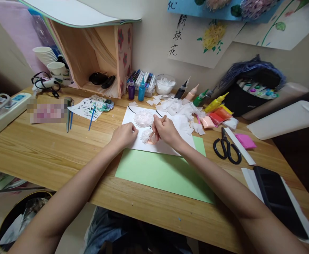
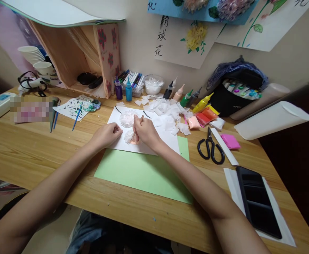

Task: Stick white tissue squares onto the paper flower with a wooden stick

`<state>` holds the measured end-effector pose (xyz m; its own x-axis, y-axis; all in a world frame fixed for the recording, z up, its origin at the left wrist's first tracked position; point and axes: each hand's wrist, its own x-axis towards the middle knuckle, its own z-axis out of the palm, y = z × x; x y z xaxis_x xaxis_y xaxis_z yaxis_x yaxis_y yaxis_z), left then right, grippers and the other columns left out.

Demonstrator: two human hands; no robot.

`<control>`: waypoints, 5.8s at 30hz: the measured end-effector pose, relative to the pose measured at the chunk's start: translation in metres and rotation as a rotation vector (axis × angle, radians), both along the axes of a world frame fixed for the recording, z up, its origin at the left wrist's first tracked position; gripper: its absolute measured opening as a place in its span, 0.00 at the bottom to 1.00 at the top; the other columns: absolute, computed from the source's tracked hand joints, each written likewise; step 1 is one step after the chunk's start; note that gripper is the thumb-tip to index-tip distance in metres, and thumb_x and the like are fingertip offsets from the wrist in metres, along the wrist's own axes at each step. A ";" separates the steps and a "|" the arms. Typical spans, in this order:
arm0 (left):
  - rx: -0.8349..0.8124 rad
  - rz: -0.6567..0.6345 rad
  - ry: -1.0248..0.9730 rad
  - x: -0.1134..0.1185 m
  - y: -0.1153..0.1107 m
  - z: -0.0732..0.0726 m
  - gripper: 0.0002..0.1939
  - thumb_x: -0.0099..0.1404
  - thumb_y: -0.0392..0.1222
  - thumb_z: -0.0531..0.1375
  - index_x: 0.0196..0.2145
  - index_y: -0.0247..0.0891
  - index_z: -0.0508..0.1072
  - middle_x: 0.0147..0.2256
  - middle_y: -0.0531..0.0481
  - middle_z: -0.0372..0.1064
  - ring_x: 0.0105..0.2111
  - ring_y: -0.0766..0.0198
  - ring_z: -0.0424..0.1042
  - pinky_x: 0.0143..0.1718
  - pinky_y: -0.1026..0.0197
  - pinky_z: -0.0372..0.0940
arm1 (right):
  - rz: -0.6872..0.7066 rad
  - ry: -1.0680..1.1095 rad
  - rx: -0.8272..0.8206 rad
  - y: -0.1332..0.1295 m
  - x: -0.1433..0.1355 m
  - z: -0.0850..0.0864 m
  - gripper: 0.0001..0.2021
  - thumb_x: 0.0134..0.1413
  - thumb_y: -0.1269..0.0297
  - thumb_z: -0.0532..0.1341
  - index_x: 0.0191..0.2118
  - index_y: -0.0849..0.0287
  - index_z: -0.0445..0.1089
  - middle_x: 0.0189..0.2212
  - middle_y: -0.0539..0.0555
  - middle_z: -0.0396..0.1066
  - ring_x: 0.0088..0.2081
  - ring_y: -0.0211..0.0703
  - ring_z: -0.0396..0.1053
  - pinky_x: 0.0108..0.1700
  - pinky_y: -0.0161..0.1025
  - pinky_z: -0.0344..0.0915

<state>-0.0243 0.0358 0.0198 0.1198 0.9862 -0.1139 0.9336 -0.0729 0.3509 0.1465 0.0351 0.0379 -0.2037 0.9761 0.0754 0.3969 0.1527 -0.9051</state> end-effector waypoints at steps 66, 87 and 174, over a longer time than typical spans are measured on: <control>-0.153 -0.192 -0.282 0.015 -0.027 0.016 0.12 0.55 0.46 0.55 0.28 0.40 0.76 0.22 0.51 0.73 0.23 0.65 0.68 0.23 0.65 0.53 | 0.311 0.009 0.835 -0.049 0.053 -0.043 0.21 0.63 0.64 0.39 0.21 0.57 0.59 0.15 0.51 0.61 0.19 0.38 0.57 0.24 0.37 0.53; 0.015 0.039 -0.096 0.004 -0.007 0.008 0.15 0.61 0.50 0.52 0.30 0.39 0.72 0.33 0.47 0.74 0.34 0.59 0.69 0.28 0.62 0.54 | 0.276 -0.217 0.676 -0.046 0.044 -0.044 0.22 0.64 0.64 0.39 0.20 0.56 0.59 0.16 0.52 0.63 0.20 0.39 0.60 0.26 0.38 0.56; -0.043 0.046 -0.062 0.001 -0.001 0.003 0.14 0.58 0.52 0.55 0.29 0.40 0.73 0.35 0.47 0.75 0.36 0.56 0.71 0.29 0.61 0.58 | -0.101 -0.618 0.490 0.023 0.106 -0.042 0.02 0.51 0.69 0.59 0.32 0.58 0.65 0.31 0.56 0.73 0.33 0.49 0.69 0.35 0.40 0.61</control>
